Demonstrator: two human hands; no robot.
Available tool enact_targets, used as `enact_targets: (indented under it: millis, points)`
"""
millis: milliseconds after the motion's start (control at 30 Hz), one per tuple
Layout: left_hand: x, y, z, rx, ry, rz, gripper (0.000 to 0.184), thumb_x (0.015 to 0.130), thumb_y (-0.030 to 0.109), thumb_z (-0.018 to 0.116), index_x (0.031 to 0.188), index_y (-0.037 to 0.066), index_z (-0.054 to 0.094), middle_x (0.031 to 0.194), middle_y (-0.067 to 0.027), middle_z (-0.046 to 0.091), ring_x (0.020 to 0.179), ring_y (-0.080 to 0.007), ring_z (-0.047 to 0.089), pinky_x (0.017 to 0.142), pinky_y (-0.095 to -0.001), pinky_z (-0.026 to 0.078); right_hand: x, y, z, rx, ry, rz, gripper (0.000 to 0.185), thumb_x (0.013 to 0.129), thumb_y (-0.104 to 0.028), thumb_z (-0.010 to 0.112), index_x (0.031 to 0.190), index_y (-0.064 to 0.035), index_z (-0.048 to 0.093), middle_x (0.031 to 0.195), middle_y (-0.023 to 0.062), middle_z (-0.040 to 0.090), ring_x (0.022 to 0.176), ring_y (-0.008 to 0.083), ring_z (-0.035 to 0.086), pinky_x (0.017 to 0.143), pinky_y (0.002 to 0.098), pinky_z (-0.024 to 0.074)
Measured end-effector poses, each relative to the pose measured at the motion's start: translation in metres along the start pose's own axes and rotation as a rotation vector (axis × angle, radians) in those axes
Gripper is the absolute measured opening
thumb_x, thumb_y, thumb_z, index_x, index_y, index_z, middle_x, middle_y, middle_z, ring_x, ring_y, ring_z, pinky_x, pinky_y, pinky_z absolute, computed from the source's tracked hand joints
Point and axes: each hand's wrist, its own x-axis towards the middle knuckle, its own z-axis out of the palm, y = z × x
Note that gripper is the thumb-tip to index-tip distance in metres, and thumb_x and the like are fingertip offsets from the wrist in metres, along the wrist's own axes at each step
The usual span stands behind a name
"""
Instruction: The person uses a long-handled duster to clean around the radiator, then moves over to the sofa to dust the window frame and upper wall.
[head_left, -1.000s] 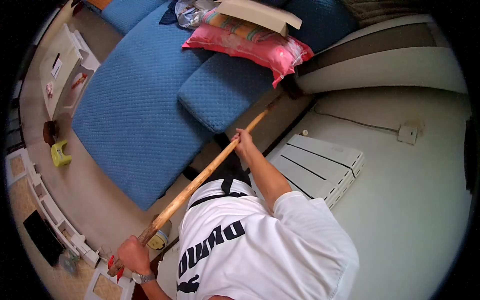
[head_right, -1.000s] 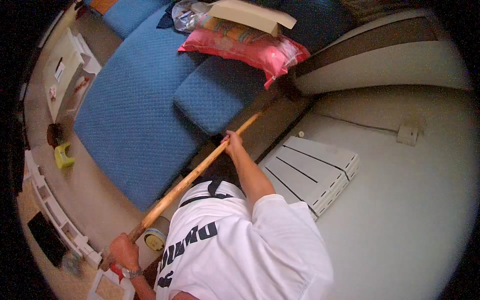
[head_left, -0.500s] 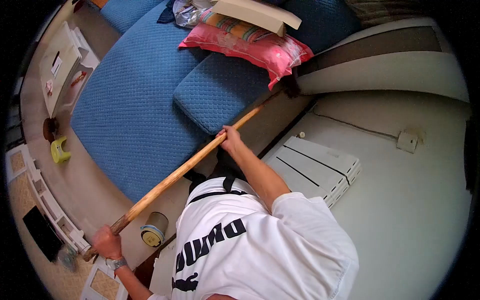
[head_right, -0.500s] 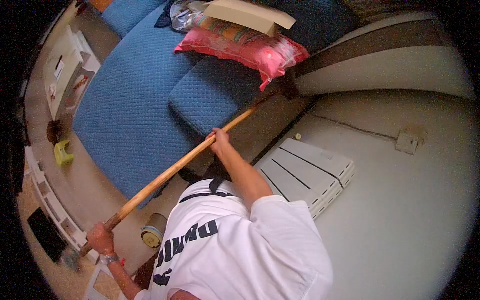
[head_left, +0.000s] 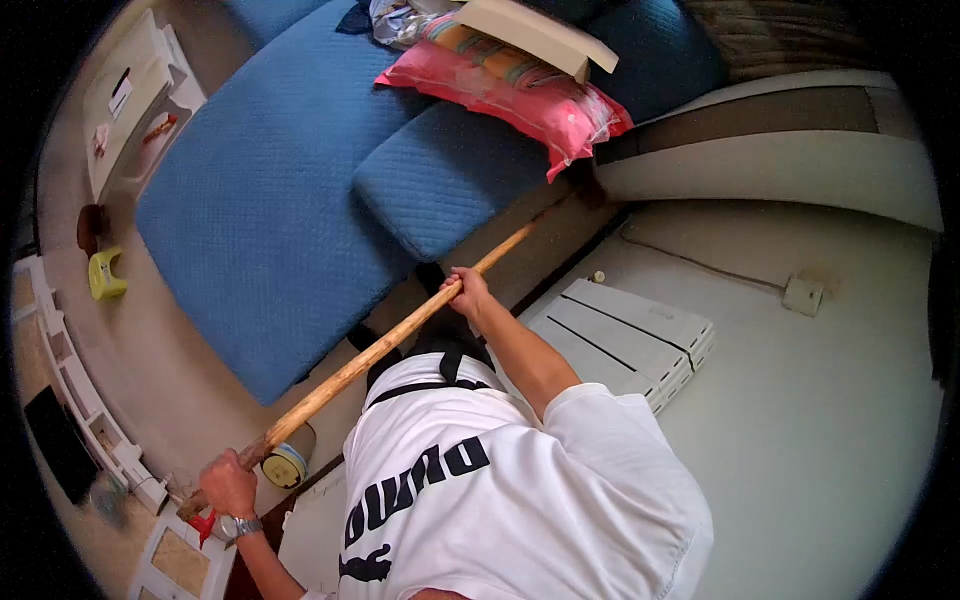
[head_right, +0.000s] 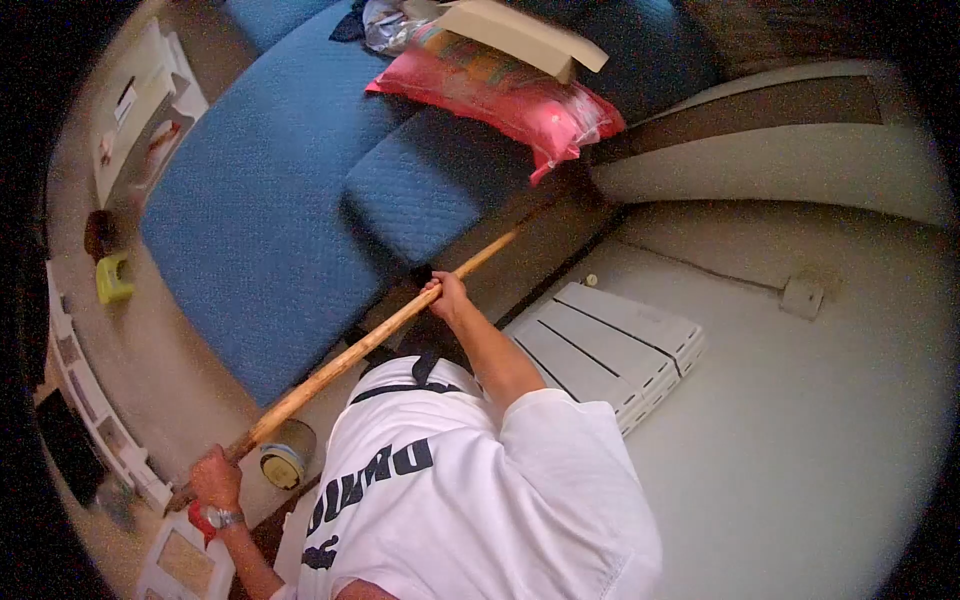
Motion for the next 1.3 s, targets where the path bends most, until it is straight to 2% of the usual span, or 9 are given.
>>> enact_targets:
  millis: [167,333,400,467,733,800,967,1133,1300]
  points:
    - [-0.023,-0.069,0.082,0.005,0.088,-0.032,0.016,0.060,0.009,0.068,0.063,0.009,0.052,0.060,-0.0105,0.055,0.058,-0.0320,0.055,0.054,-0.0420,0.042,-0.033,0.064,0.008,-0.016,-0.004,-0.052,0.025,0.081,-0.010,0.053,0.061,-0.0110,0.039,0.052,0.0033,0.037,0.048,0.0199,0.041,0.057,0.0367,0.0429]
    - [-0.046,-0.123,0.150,0.005,0.112,-0.045,0.019,0.058,0.010,0.068,0.064,0.009,0.050,0.063,-0.0095,0.054,0.063,-0.0314,0.054,0.059,-0.0404,0.041,-0.082,0.113,0.022,0.027,-0.029,-0.031,0.026,0.085,-0.018,0.053,0.064,-0.0114,0.039,0.050,0.0039,0.035,0.050,0.0199,0.038,0.059,0.0371,0.0406]
    - [-0.055,-0.148,0.183,0.009,0.219,-0.036,0.017,0.060,0.010,0.066,0.064,0.009,0.049,0.063,-0.0097,0.053,0.062,-0.0314,0.053,0.059,-0.0404,0.041,-0.096,0.134,0.021,0.050,-0.035,-0.026,0.028,0.086,-0.022,0.053,0.065,-0.0117,0.038,0.050,0.0041,0.035,0.050,0.0201,0.037,0.059,0.0371,0.0397]
    - [-0.061,-0.168,0.206,-0.016,0.232,-0.026,0.016,0.061,0.010,0.064,0.064,0.009,0.049,0.063,-0.0098,0.053,0.061,-0.0313,0.053,0.059,-0.0407,0.041,-0.110,0.152,0.018,0.054,-0.135,-0.061,0.029,0.089,-0.027,0.051,0.070,-0.0111,0.037,0.053,0.0042,0.036,0.051,0.0204,0.038,0.060,0.0392,0.0400]
    - [-0.094,-0.204,0.293,-0.141,0.208,-0.063,0.012,0.065,0.010,0.061,0.064,0.010,0.049,0.063,-0.0087,0.051,0.063,-0.0306,0.053,0.059,-0.0414,0.040,-0.189,0.207,0.018,0.028,-0.170,-0.142,0.034,0.090,-0.028,0.050,0.062,-0.0126,0.037,0.049,0.0039,0.034,0.049,0.0202,0.037,0.062,0.0390,0.0391]
    - [-0.099,-0.208,0.309,-0.249,0.317,0.006,0.012,0.067,0.010,0.060,0.063,0.010,0.048,0.063,-0.0093,0.050,0.062,-0.0314,0.052,0.057,-0.0424,0.039,-0.207,0.216,0.017,-0.012,-0.224,-0.225,0.034,0.090,-0.027,0.049,0.062,-0.0126,0.037,0.049,0.0040,0.035,0.048,0.0203,0.037,0.062,0.0392,0.0396]
    - [-0.099,-0.200,0.319,-0.248,0.241,-0.013,0.011,0.068,0.012,0.060,0.064,0.009,0.050,0.064,-0.0109,0.053,0.063,-0.0337,0.053,0.058,-0.0438,0.040,-0.232,0.213,0.014,-0.045,-0.288,-0.229,0.032,0.090,-0.026,0.049,0.063,-0.0121,0.040,0.052,0.0052,0.038,0.053,0.0202,0.040,0.065,0.0399,0.0403]
    - [-0.103,-0.205,0.330,-0.199,0.141,-0.036,0.014,0.065,0.010,0.062,0.067,0.008,0.048,0.067,-0.0105,0.052,0.067,-0.0332,0.053,0.060,-0.0434,0.039,-0.196,0.152,0.001,0.013,-0.215,-0.347,0.023,0.090,-0.027,0.052,0.074,-0.0118,0.044,0.056,0.0041,0.040,0.056,0.0208,0.043,0.065,0.0412,0.0422]
    - [-0.087,-0.191,0.273,-0.174,0.226,-0.041,0.020,0.059,0.003,0.066,0.064,0.007,0.047,0.062,-0.0135,0.050,0.066,-0.0358,0.051,0.060,-0.0437,0.039,-0.141,0.128,-0.005,0.036,-0.148,-0.205,0.024,0.090,-0.025,0.051,0.073,-0.0111,0.039,0.058,0.0036,0.039,0.053,0.0197,0.041,0.062,0.0393,0.0419]
